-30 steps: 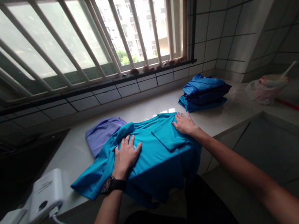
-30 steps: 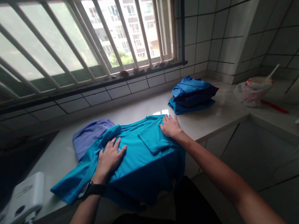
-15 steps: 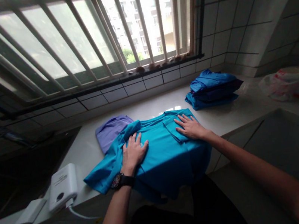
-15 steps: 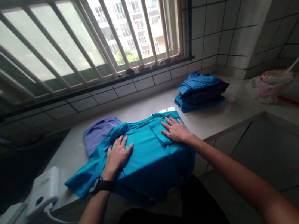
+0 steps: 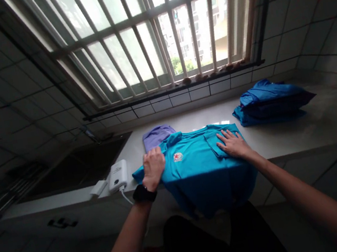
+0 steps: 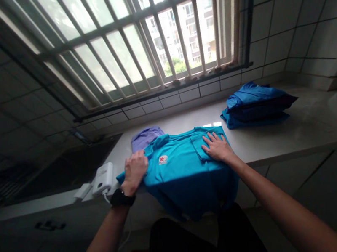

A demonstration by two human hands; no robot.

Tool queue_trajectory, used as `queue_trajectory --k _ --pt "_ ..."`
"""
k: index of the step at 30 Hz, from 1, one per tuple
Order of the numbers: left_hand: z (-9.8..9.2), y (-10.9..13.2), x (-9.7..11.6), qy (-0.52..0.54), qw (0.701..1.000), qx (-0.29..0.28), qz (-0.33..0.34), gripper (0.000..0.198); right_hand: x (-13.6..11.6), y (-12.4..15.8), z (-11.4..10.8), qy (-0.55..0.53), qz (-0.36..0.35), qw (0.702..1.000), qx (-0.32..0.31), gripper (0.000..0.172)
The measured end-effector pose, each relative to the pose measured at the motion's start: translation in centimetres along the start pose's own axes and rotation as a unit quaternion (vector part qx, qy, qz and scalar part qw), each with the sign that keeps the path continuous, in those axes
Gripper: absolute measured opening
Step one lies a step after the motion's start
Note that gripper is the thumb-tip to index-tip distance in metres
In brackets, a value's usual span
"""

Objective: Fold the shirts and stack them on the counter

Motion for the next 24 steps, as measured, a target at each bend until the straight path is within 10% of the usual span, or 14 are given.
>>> queue_trajectory --k 4,8,12,18,20,24 --pt "0.8 -0.1 -9.7 0.089 0.978 -0.127 -0.140 0.020 0.0 0.0 0.0 -0.005 0.005 1.000 0.007 0.064" --pt "0.2 -0.8 -12.4 0.238 0.949 -0.150 -0.141 0.021 -0.1 0.1 0.0 -0.007 0.008 1.000 0.005 0.063" --pt "-0.8 -1.2 -12.4 0.482 0.842 -0.117 -0.213 0.022 -0.1 0.1 -0.2 -0.013 0.007 1.000 0.014 0.063" --pt "-2.1 -2.4 -5.9 0.730 0.660 -0.091 -0.150 0.030 -0.1 0.2 -0.1 -0.010 0.006 1.000 0.019 0.062" --pt "-1.1 -2.3 -3.5 0.696 0.702 -0.109 -0.105 0.041 0.0 0.1 -0.1 -0.012 0.008 1.000 0.020 0.062" --pt "2.8 -0.6 1.5 0.407 0.899 -0.143 0.072 0.052 0.0 0.0 -0.1 -0.008 0.007 1.000 0.017 0.062"
Point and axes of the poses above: each hand's wrist, its own y-axis away from the middle knuckle, its own z-axis out of the palm, x = y × z, the point moved 10 cm from there along -y, towards the middle knuckle, and after that the axes turned 14 degrees about y, right-handed, at the moved point
